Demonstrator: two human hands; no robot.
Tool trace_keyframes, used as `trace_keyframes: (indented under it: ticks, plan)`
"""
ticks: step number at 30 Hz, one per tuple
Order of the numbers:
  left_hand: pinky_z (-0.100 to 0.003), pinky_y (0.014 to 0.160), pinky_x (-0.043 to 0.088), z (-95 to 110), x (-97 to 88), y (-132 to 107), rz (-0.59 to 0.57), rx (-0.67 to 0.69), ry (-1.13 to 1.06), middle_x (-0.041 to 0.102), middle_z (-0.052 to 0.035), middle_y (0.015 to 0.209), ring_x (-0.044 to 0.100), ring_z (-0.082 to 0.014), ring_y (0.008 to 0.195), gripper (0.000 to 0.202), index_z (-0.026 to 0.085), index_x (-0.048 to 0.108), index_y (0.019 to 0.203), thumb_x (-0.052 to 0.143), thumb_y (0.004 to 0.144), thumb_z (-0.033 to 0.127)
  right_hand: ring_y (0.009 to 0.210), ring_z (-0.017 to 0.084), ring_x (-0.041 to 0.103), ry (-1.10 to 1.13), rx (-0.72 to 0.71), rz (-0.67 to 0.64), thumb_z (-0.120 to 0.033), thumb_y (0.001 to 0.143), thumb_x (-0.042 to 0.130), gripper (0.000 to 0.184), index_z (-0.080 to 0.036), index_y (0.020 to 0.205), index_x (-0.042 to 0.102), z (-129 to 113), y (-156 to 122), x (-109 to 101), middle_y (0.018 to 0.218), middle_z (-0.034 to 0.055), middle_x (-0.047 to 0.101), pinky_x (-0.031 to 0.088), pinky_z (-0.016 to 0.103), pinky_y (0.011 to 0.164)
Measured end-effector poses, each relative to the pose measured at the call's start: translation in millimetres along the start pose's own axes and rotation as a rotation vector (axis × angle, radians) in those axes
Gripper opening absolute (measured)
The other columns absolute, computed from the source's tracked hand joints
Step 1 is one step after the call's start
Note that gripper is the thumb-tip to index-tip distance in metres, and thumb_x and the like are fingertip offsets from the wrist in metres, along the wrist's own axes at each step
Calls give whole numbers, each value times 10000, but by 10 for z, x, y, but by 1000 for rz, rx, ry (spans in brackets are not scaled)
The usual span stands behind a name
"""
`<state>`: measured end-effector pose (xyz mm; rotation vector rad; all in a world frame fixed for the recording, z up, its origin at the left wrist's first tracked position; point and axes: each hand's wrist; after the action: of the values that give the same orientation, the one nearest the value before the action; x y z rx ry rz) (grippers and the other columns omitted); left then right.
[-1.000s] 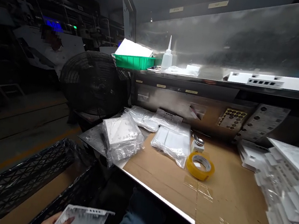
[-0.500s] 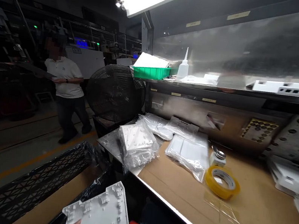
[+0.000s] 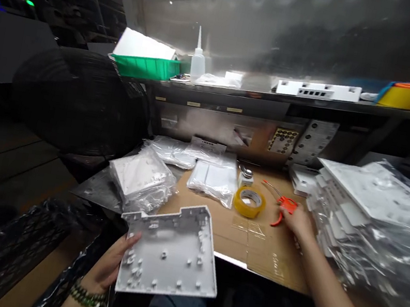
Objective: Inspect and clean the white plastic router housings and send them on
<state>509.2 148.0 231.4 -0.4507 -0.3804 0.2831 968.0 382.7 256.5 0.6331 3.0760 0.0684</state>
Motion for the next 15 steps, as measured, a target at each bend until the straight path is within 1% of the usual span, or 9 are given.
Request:
trace_keyframes:
  ticks: [2, 3, 6, 8, 9, 10, 11, 13, 15]
  plan:
    - [-466, 909, 617, 129, 308, 141, -99, 46, 131, 786, -141, 1108, 756, -352, 1046, 702, 155, 511, 1363, 755, 821, 529, 1524, 420, 295, -78, -18, 5, -404, 659, 856, 447, -150, 995, 706, 34, -179, 41, 1483, 239, 541, 325, 541, 1188]
    - [-461, 887, 623, 195, 442, 205, -149, 71, 195, 782, -143, 1109, 762, -340, 1022, 676, 156, 494, 1372, 712, 860, 541, 1518, 397, 317, -104, -24, -17, -425, 671, 851, 488, -152, 1051, 715, 42, -314, 56, 1502, 217, 536, 311, 527, 1207]
    - [-438, 827, 636, 386, 790, 386, -277, 109, 316, 771, -145, 1121, 771, -313, 959, 600, 171, 522, 1329, 687, 896, 552, 1263, 324, 627, -93, 10, -215, -578, 757, 789, 532, -195, 1124, 744, 64, -859, 85, 1287, 145, 717, 464, 501, 1108]
    - [-423, 817, 635, 486, 1017, 510, -361, 135, 393, 769, -142, 1117, 770, -297, 939, 548, 172, 571, 1277, 699, 899, 548, 1114, 306, 721, 80, 197, -479, -679, 811, 728, 593, -174, 1120, 751, 105, -1256, 80, 1125, 147, 779, 553, 478, 1000]
    - [-420, 820, 633, 522, 1135, 580, -407, 161, 446, 770, -142, 1105, 767, -292, 933, 525, 166, 596, 1253, 677, 914, 559, 1092, 310, 737, 195, 308, -572, -690, 824, 721, 613, -158, 1129, 746, 137, -1432, 62, 1095, 155, 788, 568, 475, 981]
    - [-421, 822, 631, 549, 1254, 658, -452, 195, 506, 772, -144, 1082, 764, -288, 924, 513, 155, 624, 1222, 619, 944, 585, 1082, 314, 746, 301, 400, -603, -673, 827, 737, 608, -150, 1139, 739, 176, -1580, 31, 1080, 158, 794, 577, 474, 974]
    - [-423, 822, 627, 568, 1369, 745, -491, 237, 575, 773, -147, 1054, 760, -286, 914, 528, 144, 653, 1187, 527, 981, 614, 1088, 321, 748, 396, 478, -587, -641, 816, 772, 599, -148, 1153, 732, 220, -1696, -17, 1081, 156, 798, 579, 477, 981]
    - [-433, 825, 617, 588, 1575, 947, -541, 347, 739, 774, -148, 1007, 745, -285, 909, 600, 137, 700, 1106, 358, 1030, 624, 1102, 329, 749, 506, 561, -431, -575, 779, 837, 589, -166, 1187, 721, 313, -1827, -159, 1093, 134, 805, 584, 482, 995]
    - [-468, 914, 580, 591, 1728, 1172, -541, 498, 931, 765, -154, 1046, 709, -306, 1011, 529, 147, 721, 1047, 379, 1042, 550, 1137, 332, 738, 577, 596, -249, -550, 768, 851, 622, -191, 1252, 698, 393, -1849, -349, 1132, 112, 803, 582, 490, 1017]
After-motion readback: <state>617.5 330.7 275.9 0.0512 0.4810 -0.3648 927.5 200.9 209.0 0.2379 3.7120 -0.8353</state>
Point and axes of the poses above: each hand's wrist, its own y-axis towards the middle knuckle, its own x-axis out of the palm, z = x × y
